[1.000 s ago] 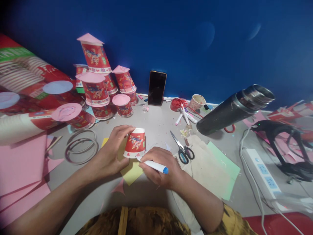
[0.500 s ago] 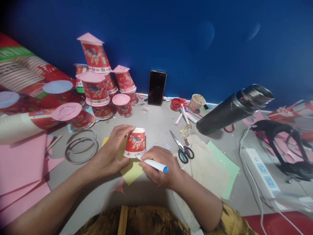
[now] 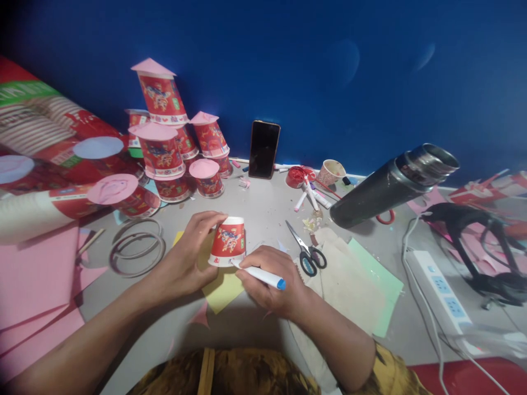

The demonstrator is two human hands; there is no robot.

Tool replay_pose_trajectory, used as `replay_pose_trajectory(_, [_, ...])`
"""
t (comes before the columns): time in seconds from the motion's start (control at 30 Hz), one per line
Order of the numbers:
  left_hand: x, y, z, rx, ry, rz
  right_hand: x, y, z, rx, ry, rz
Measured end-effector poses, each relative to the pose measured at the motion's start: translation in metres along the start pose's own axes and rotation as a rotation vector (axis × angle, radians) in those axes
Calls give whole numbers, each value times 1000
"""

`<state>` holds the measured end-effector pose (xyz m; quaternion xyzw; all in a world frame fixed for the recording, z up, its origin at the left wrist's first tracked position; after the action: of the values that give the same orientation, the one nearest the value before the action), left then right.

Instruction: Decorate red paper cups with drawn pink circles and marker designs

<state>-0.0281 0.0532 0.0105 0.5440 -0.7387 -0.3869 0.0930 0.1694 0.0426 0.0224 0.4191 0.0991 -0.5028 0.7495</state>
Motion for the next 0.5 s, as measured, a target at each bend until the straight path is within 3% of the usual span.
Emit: replay_pose_trajectory(0.5, [0,0,1,47,7,-11,-2,3,3,40,-20,-67])
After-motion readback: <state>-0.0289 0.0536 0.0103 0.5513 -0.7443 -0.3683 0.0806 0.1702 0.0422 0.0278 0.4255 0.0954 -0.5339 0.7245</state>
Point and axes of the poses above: each hand's wrist, its own x-axis away from the middle knuckle, its own y-axis out of the back of the hand, z = x × y, the point moved 4 cm from there along -x, towards the middle knuckle, and after that the axes turned 3 degrees about z, right-handed, at the moved point
